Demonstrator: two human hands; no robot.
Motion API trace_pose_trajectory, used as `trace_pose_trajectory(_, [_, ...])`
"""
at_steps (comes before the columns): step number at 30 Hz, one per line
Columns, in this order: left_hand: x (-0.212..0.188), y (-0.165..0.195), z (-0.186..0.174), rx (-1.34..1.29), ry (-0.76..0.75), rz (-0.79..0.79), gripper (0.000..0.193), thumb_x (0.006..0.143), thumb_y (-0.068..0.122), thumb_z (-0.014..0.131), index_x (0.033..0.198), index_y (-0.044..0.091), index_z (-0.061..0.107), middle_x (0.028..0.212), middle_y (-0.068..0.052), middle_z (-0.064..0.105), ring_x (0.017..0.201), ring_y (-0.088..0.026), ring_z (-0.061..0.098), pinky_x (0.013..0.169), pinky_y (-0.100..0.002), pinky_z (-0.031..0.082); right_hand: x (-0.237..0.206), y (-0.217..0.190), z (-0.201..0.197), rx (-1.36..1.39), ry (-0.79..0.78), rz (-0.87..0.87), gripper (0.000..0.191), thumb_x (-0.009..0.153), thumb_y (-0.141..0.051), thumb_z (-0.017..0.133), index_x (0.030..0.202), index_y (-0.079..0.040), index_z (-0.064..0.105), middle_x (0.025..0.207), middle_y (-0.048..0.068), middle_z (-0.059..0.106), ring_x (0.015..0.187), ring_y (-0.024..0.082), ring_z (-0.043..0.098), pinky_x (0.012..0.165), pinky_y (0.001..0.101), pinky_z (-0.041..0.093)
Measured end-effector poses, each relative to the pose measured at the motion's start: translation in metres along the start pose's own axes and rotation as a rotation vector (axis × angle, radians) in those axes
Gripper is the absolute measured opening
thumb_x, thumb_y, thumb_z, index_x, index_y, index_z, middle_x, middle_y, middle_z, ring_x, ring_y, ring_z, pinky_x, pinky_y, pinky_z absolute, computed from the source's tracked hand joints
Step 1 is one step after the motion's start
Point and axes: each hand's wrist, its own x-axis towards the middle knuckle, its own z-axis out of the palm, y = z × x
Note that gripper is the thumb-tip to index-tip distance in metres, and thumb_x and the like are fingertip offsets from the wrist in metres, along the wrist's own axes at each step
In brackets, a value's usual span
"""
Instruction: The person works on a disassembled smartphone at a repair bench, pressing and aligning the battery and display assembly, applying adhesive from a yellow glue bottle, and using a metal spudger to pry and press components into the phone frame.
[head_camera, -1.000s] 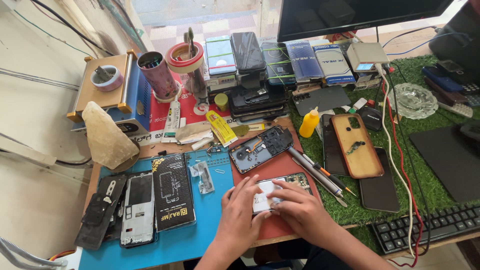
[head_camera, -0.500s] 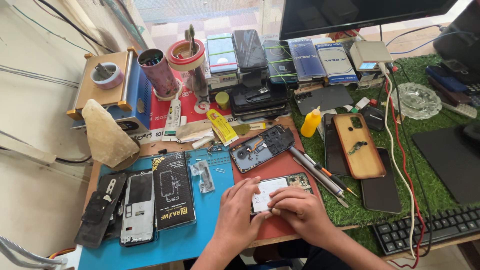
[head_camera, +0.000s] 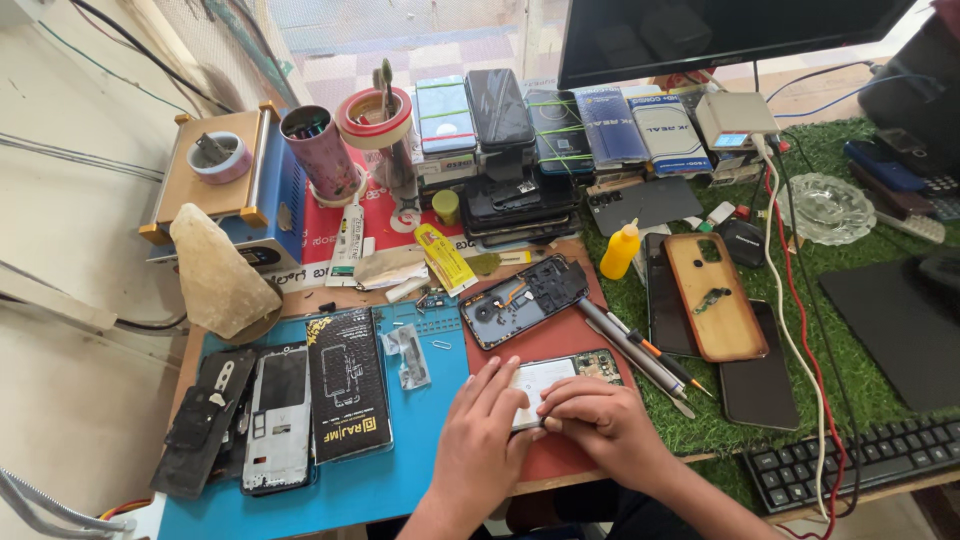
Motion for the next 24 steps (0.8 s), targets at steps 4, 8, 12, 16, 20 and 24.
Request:
trace_pose_trajectory(4, [-0.012, 0.006, 0.014, 0.147, 0.100, 0.046, 0.020, 0.079, 0.010, 0.076, 0.096, 0.004, 0.068, 0.138, -0.018, 0.062, 0.134, -0.042, 0.052, 0.107, -0.050, 0.044, 0.001, 0.000, -0.002, -0.013, 0.002, -0.016, 0.012, 0.079, -0.003, 0.079, 0.091, -0.001, 0.078, 0.098, 0.007, 0.080, 0.105, 0.024, 0.075, 0.092, 0.0369, 0.059])
trace_pose_trajectory(8, [-0.027, 0.006, 0.025, 0.228, 0.167, 0.107, 0.017, 0.084, 0.009, 0.075, 0.099, 0.002, 0.072, 0.125, -0.011, 0.068, 0.123, -0.033, 0.062, 0.103, -0.047, 0.049, 0.001, -0.001, 0.002, -0.081, -0.006, -0.025, 0.013, 0.079, -0.004, 0.078, 0.092, -0.003, 0.078, 0.099, 0.007, 0.079, 0.107, 0.024, 0.074, 0.093, 0.0368, 0.058])
trace_pose_trajectory(12, [-0.040, 0.001, 0.024, 0.287, 0.140, 0.140, 0.022, 0.085, 0.010, 0.072, 0.106, 0.003, 0.074, 0.116, -0.008, 0.067, 0.114, -0.030, 0.064, 0.099, -0.045, 0.051, 0.001, -0.003, 0.003, -0.112, 0.004, -0.038, 0.012, 0.079, -0.006, 0.079, 0.090, -0.003, 0.078, 0.099, 0.006, 0.080, 0.108, 0.025, 0.073, 0.093, 0.0374, 0.057])
trace_pose_trajectory(16, [-0.054, 0.006, 0.028, 0.436, 0.160, 0.178, 0.036, 0.095, 0.031, 0.067, 0.117, 0.003, 0.073, 0.121, -0.008, 0.065, 0.111, -0.030, 0.060, 0.095, -0.048, 0.043, 0.001, -0.007, 0.004, -0.117, 0.016, -0.007, 0.014, 0.078, -0.006, 0.079, 0.092, -0.003, 0.078, 0.097, 0.005, 0.080, 0.108, 0.025, 0.073, 0.093, 0.0377, 0.057])
trace_pose_trajectory(20, [-0.069, 0.012, 0.038, 0.623, 0.183, 0.118, 0.049, 0.100, 0.046, 0.056, 0.127, 0.008, 0.071, 0.125, -0.003, 0.066, 0.114, -0.022, 0.058, 0.092, -0.047, 0.035, 0.001, -0.010, 0.004, -0.124, 0.012, 0.013, 0.015, 0.078, -0.006, 0.079, 0.093, -0.002, 0.078, 0.097, 0.005, 0.079, 0.108, 0.025, 0.073, 0.093, 0.0375, 0.057])
trace_pose_trajectory(24, [-0.076, 0.009, 0.051, 0.726, 0.259, 0.135, 0.053, 0.105, 0.052, 0.049, 0.130, 0.010, 0.071, 0.127, 0.000, 0.067, 0.111, -0.016, 0.058, 0.088, -0.044, 0.030, 0.000, -0.011, 0.004, -0.158, 0.020, -0.024, 0.015, 0.078, -0.006, 0.078, 0.093, -0.002, 0.077, 0.100, 0.006, 0.079, 0.110, 0.026, 0.072, 0.095, 0.0375, 0.056])
